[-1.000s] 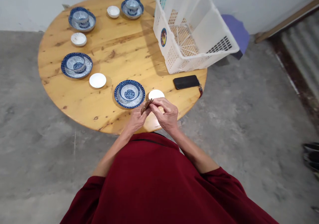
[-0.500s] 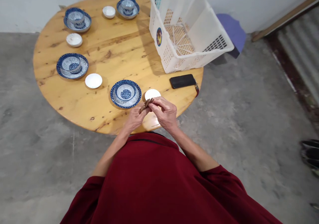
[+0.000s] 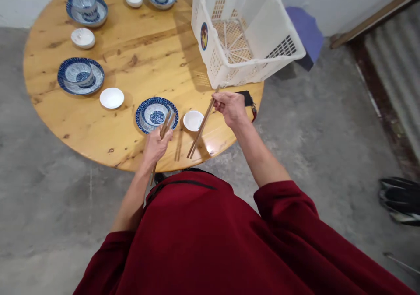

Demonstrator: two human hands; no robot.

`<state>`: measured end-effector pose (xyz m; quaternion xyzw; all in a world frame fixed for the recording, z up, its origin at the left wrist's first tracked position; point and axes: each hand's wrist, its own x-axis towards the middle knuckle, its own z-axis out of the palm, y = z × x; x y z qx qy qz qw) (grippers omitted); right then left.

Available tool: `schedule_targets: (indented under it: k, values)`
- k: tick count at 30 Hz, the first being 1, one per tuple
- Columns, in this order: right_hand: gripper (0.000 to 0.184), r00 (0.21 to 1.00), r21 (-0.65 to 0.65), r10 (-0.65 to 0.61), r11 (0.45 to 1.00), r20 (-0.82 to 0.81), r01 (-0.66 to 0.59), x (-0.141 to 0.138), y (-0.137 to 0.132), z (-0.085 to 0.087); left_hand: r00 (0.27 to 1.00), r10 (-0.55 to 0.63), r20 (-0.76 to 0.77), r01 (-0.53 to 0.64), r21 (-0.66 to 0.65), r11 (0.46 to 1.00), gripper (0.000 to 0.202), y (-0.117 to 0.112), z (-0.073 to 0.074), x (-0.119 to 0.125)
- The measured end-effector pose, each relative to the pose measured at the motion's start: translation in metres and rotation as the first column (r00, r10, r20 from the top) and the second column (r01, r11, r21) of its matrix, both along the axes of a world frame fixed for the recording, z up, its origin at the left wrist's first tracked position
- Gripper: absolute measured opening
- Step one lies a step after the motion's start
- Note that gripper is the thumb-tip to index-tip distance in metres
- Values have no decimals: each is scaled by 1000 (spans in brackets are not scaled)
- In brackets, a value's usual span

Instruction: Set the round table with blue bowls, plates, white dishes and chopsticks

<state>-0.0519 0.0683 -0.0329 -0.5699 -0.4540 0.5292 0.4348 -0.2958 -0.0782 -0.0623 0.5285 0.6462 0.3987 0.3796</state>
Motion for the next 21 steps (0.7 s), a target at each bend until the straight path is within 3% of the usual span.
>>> schedule_targets:
  k: [5,8,11,15,21]
  values:
    - [16,999,-235,21,971,-44,-31,-20,34,-32,986,-152,-69,131,-248,960,30,-4,-35,31]
    - [19,998,-302,54,952,-11,-55,-32,50,-49,974,-227,16,221,-307,926,30,-3,-51,47]
    - [21,995,-332,100,939,6,-92,-41,63,-65,971,-201,132,234,-323,917,29,2,-63,62]
    - [29,989,-355,147,924,-7,-140,-51,72,-83,952,-146,267,235,-339,911,22,10,-71,77]
    - [26,986,-402,160,901,-39,-162,-53,78,-98,955,-81,287,193,-390,900,22,20,-66,91]
